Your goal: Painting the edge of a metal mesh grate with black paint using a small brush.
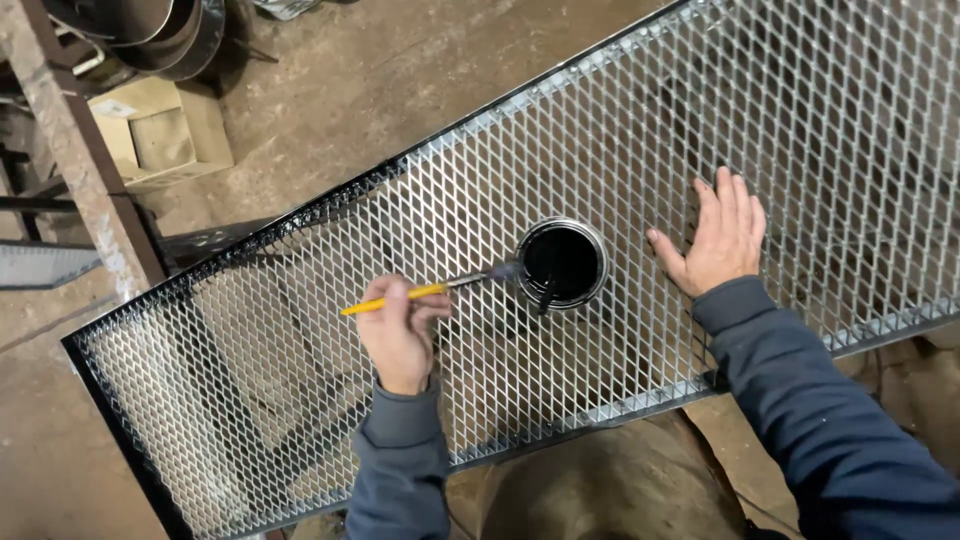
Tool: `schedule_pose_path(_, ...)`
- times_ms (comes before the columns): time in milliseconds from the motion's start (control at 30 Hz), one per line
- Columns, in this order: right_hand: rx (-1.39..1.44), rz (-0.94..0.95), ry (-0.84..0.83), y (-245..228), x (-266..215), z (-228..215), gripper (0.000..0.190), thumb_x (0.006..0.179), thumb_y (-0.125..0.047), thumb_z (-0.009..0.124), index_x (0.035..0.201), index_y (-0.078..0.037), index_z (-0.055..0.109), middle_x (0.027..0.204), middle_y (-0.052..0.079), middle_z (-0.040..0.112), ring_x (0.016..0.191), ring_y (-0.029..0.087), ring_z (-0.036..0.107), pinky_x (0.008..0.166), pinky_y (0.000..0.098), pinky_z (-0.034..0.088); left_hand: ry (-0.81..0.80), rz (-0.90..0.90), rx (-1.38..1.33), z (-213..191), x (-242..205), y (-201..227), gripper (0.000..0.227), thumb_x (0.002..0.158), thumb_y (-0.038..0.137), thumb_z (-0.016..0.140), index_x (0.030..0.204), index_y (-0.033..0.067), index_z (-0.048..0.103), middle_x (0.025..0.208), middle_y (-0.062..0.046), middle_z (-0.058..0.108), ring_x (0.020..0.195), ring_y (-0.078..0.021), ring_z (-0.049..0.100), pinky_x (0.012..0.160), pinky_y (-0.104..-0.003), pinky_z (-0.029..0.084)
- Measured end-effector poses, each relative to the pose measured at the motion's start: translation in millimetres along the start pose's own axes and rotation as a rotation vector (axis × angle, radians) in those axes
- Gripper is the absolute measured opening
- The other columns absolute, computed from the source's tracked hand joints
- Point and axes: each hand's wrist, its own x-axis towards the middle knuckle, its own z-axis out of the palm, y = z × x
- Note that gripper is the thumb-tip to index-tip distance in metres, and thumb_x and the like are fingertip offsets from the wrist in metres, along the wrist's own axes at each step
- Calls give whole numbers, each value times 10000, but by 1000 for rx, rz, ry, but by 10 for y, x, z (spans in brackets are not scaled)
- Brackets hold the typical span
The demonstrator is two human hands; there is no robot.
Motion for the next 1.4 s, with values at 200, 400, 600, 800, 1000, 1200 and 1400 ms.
schedule_pose_path(200,4,11,-17,-12,3,-5,847,988,-506,728,1569,49,458,1655,325,389,1552,470,336,1270,614,231,253,88,40,-180,316,108,206,1033,67,575,1149,-91,636,1013,-214,733,842,-244,767,736,-350,669)
schedule_pose_path(400,-13,14,-33,21,-16,29,846,995,-489,727,1583,52,447,1663,339,377,1570,470,318,1281,618,220,222,281,489,-222,864,70,175,1020,41,677,1145,-81,680,1018,-175,741,873,-178,748,772,-289,652)
schedule_pose_path(600,-22,25,-40,37,-26,54,842,997,-489,733,1581,49,450,1666,337,379,1576,467,321,1289,614,218,217,383,812,-163,1376,-250,133,997,84,739,1059,-34,743,912,-94,781,807,-97,733,726,-253,603)
schedule_pose_path(800,-21,28,-45,21,-12,33,842,994,-503,726,1571,47,457,1656,331,388,1569,469,329,1280,614,220,213,423,855,3,1325,-84,126,1001,88,734,1045,-30,741,886,-92,774,769,-94,724,698,-245,593)
schedule_pose_path(1000,-26,26,-36,51,15,49,843,993,-497,724,1578,47,454,1663,329,384,1572,468,331,1284,611,224,156,404,724,11,1373,-211,122,1006,78,729,1067,-27,732,933,-107,771,828,-100,711,728,-244,591)
schedule_pose_path(1200,-34,20,-27,37,32,45,848,996,-499,734,1583,44,452,1671,326,386,1580,465,329,1291,609,224,172,513,955,62,1316,-99,102,986,75,757,1046,-7,748,923,-140,777,787,-162,756,720,-276,597)
schedule_pose_path(1400,-21,23,-22,8,15,51,842,997,-512,738,1557,49,457,1673,324,379,1580,463,322,1285,608,223,166,480,898,1,1343,-249,150,990,136,747,1055,1,739,939,-149,775,807,-220,771,711,-302,616)
